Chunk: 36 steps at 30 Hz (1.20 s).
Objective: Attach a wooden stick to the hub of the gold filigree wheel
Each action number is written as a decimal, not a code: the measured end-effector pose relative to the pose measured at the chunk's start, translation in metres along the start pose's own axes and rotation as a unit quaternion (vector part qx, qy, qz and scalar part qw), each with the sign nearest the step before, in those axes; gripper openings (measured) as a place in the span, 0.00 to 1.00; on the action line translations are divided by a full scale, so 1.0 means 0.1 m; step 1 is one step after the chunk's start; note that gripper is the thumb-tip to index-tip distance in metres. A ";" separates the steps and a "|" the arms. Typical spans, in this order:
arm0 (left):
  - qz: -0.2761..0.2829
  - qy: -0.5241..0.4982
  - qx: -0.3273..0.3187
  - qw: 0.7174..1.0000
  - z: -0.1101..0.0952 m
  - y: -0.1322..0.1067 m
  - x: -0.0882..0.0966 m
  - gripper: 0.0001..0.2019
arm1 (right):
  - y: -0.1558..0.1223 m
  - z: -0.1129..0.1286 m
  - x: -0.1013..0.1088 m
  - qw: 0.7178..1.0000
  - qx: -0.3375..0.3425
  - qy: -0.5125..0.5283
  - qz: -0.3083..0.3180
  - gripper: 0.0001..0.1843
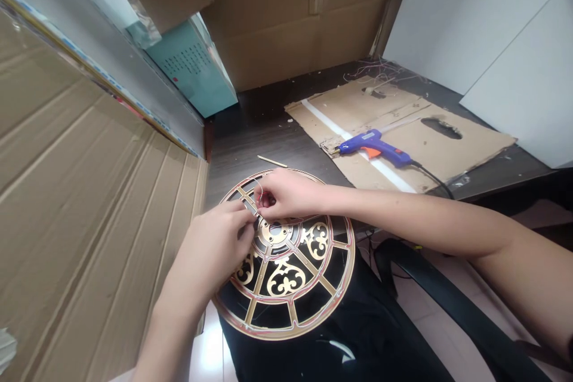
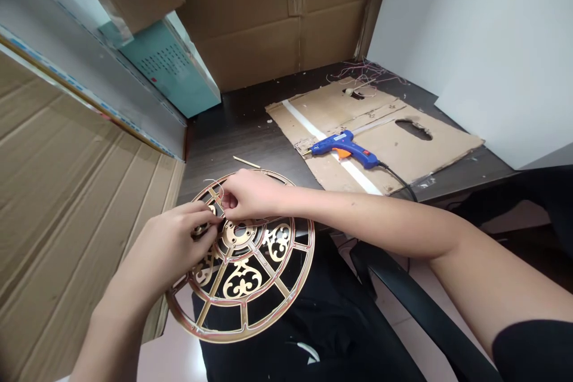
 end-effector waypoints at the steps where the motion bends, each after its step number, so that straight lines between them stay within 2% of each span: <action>1: -0.003 0.004 -0.011 1.000 -0.01 -0.03 0.00 0.11 | 0.00 0.00 -0.01 1.000 0.003 -0.002 -0.002 0.02; 4: -0.019 0.006 -0.033 0.999 -0.02 -0.12 0.00 0.11 | 0.00 0.00 -0.01 1.000 0.007 -0.003 -0.004 0.01; 7: -0.050 -0.004 -0.027 0.998 -0.03 -0.16 -0.02 0.09 | -0.01 0.00 -0.01 1.000 0.012 -0.004 -0.002 0.01; 15: -0.079 -0.059 0.019 0.995 -0.06 -0.13 -0.11 0.06 | 0.01 -0.01 -0.04 0.998 0.048 -0.038 0.010 0.03; 19: -0.100 -0.083 0.056 0.990 -0.05 -0.13 -0.16 0.05 | 0.00 0.00 -0.02 0.998 0.059 -0.029 0.021 0.05; 23: -0.123 -0.099 0.103 0.982 -0.07 -0.19 -0.18 0.06 | -0.01 0.03 0.01 0.993 0.100 -0.040 0.052 0.06; 31: -0.124 -0.088 0.134 0.979 -0.15 -0.27 -0.20 0.09 | -0.08 0.14 0.07 0.979 0.152 -0.098 0.089 0.09; 36: -0.131 -0.068 0.137 0.980 -0.19 -0.29 -0.23 0.09 | -0.14 0.21 0.07 0.975 0.142 -0.134 0.104 0.08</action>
Point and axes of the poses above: each hand's wrist, its own y-axis towards the middle knuckle, its own x-axis out of the back of the hand, z = x × y, the point moved 5 cm from there along y, towards the middle knuckle, and after that the axes turned 4 degrees about -z, right-handed, at the moved point
